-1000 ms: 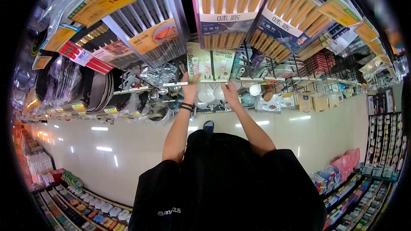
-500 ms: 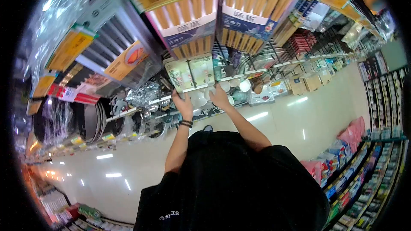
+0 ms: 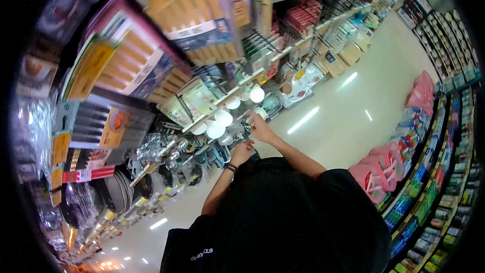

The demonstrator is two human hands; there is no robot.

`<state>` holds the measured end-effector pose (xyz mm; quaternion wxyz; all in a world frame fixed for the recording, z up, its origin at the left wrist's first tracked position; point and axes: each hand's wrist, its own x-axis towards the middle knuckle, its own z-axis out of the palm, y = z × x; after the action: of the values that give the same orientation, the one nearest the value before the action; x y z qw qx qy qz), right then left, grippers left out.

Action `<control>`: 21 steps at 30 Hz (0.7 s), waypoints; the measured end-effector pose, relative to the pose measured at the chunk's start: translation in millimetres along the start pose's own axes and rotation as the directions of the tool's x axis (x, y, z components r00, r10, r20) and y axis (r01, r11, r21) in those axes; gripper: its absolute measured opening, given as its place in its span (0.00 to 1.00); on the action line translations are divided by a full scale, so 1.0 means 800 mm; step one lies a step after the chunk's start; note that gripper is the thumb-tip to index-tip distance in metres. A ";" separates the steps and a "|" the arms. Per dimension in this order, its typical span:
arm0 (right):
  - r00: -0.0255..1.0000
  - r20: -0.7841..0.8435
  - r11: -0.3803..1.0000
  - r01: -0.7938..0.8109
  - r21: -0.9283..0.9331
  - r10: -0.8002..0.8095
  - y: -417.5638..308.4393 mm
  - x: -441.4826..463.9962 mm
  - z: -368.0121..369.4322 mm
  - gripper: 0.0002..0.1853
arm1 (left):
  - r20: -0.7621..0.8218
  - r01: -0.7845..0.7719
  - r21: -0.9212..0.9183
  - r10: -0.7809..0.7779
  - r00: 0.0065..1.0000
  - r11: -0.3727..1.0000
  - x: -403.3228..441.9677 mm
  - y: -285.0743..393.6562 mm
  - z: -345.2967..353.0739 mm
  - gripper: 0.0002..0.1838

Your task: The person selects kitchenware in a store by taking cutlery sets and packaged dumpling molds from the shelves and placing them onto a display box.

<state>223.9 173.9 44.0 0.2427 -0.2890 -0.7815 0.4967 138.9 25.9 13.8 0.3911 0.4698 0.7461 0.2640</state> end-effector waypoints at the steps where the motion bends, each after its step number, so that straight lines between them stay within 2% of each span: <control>1: 0.999 0.010 0.999 0.035 0.036 -0.036 0.011 -0.006 -0.007 0.30 | 0.009 0.019 -0.031 -0.019 1.000 0.999 0.011 -0.004 0.011 0.13; 3: 0.980 0.188 0.995 -0.078 0.062 0.065 0.027 -0.022 -0.035 0.34 | 0.033 0.066 -0.092 -0.063 0.997 0.994 0.028 -0.005 0.036 0.13; 5: 0.901 0.395 0.967 -0.234 0.097 0.179 0.033 -0.035 -0.078 0.35 | 0.043 0.060 -0.107 -0.056 0.998 0.992 0.039 -0.012 0.060 0.14; 6: 0.937 0.346 0.994 -0.078 0.075 0.047 0.077 -0.040 -0.082 0.33 | 0.071 0.074 -0.116 -0.066 0.995 0.990 0.051 -0.029 0.075 0.14; 7: 0.972 0.232 0.996 -0.063 0.066 0.046 0.081 -0.050 -0.103 0.32 | 0.098 0.090 -0.125 -0.078 0.992 0.988 0.055 -0.017 0.079 0.15; 8: 0.993 0.113 0.997 -0.048 0.054 0.041 0.085 -0.058 -0.125 0.31 | 0.185 0.229 -0.175 -0.196 0.963 0.958 0.058 -0.006 0.079 0.15; 10: 0.991 -0.130 0.999 -0.029 0.038 0.034 0.086 -0.068 -0.176 0.28 | 0.132 0.218 -0.078 -0.207 0.970 0.973 0.078 -0.042 0.101 0.14; 11: 0.984 -0.090 0.981 -0.143 0.131 0.156 0.089 -0.076 -0.205 0.28 | 0.115 0.197 -0.031 -0.193 0.974 0.980 0.089 -0.061 0.114 0.14; 13: 0.928 -0.008 0.885 -0.352 0.304 0.372 0.102 -0.091 -0.271 0.27 | -0.029 0.063 0.140 -0.059 0.998 0.988 0.109 -0.068 0.133 0.13; 14: 0.886 0.039 0.777 -0.426 0.463 0.462 0.097 -0.102 -0.304 0.26 | 0.000 0.107 0.023 -0.107 0.994 0.994 0.119 -0.062 0.137 0.13; 15: 0.886 0.005 0.772 -0.406 0.490 0.463 0.107 -0.116 -0.330 0.26 | 0.042 0.163 -0.087 -0.160 0.986 0.983 0.132 -0.047 0.146 0.14; 17: 0.881 -0.055 0.759 -0.371 0.535 0.470 0.130 -0.151 -0.373 0.25 | 0.155 0.329 -0.167 -0.305 0.940 0.929 0.145 0.031 0.160 0.14; 20: 0.810 -0.252 0.722 -0.275 0.635 0.530 0.160 -0.199 -0.420 0.24 | 0.254 0.287 -0.133 -0.248 0.935 0.949 0.195 0.085 0.210 0.15; 21: 0.775 -0.235 0.661 -0.291 0.692 0.587 0.166 -0.212 -0.441 0.24 | 0.303 0.274 -0.086 -0.237 0.923 0.958 0.207 0.131 0.222 0.14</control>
<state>608.9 326.0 43.5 0.3616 -0.4819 -0.4006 0.6903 296.5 224.9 -60.3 0.5561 0.3759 0.7176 0.1859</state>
